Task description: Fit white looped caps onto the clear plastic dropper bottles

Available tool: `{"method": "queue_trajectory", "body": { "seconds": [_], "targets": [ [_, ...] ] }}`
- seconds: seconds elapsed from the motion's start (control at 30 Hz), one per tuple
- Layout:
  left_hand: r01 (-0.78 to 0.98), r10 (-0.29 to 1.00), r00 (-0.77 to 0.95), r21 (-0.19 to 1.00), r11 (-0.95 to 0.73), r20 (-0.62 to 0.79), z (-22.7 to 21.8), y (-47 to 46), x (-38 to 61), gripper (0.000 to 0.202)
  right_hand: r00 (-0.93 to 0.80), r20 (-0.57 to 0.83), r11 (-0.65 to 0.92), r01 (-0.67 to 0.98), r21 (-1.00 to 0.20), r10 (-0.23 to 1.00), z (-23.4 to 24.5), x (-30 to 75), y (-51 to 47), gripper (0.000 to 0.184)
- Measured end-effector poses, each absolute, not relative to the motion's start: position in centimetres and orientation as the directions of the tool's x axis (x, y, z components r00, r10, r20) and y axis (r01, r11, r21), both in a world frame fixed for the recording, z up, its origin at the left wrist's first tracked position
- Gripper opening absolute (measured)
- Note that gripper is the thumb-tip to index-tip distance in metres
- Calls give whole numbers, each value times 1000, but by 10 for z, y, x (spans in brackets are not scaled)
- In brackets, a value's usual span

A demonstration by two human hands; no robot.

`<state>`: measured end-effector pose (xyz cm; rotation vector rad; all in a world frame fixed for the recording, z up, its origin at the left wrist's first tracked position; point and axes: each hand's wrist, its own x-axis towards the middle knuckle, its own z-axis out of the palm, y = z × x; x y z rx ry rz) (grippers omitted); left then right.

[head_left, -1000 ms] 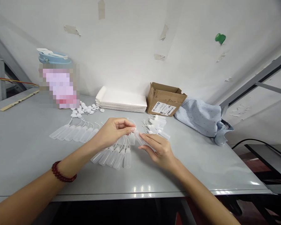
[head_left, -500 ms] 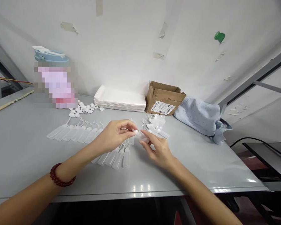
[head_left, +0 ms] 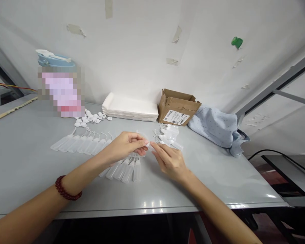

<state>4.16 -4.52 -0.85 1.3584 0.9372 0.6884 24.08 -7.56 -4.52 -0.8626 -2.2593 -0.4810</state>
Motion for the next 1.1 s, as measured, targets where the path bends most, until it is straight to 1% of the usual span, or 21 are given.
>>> {"method": "queue_trajectory", "body": {
  "seconds": [0.07,0.13,0.2,0.23,0.27,0.37,0.4,0.43,0.47,0.5,0.67,0.77,0.83,0.93,1.03,1.1],
  "targets": [
    [153,837,512,979,133,-194,-8,-45,40,31,-585,687,692,703,164,431,-47,242,-75,40],
    [199,834,523,977,78,-174,-5,-46,39,31,-602,683,682,702,206,413,-47,243,-75,41],
    [254,837,531,967,-11,-130,-2,-48,37,27,-605,679,699,690,188,415,-47,242,-76,39],
    [282,836,538,958,-54,-111,-1,-49,36,26,-595,679,719,681,142,430,-47,242,-77,37],
    [307,834,543,948,-90,-96,0,-49,36,25,-577,678,742,667,70,455,-46,241,-77,35],
    [336,838,542,931,-141,-69,1,-50,35,25,-490,665,769,605,-207,564,-43,239,-79,32],
    [329,841,538,934,-139,-64,1,-50,35,26,-461,660,761,589,-273,593,-43,238,-79,31],
    [316,843,535,939,-134,-60,1,-50,35,26,-440,661,755,579,-308,608,-42,237,-79,31],
    [298,845,532,946,-124,-57,1,-50,36,26,-432,670,756,576,-310,604,-41,237,-79,32],
    [281,846,530,953,-110,-59,1,-50,36,26,-433,687,765,578,-285,583,-41,237,-79,33],
    [238,833,543,971,-31,-107,1,-49,37,29,-502,750,771,637,-16,431,-43,238,-77,36],
    [216,809,577,976,-19,-112,1,-49,36,29,-512,772,751,656,70,375,-42,239,-77,32],
    [218,804,588,975,-49,-91,2,-50,36,27,-508,778,745,663,80,369,-41,239,-78,29],
    [251,821,570,957,-143,-27,2,-53,37,22,-504,765,737,674,58,401,-38,239,-78,26],
    [294,835,547,919,-262,63,-2,-55,39,23,-517,730,733,679,32,447,-36,240,-78,27],
    [331,832,536,871,-364,144,-6,-55,40,24,-521,711,740,672,0,473,-36,241,-78,28]
  ]
}}
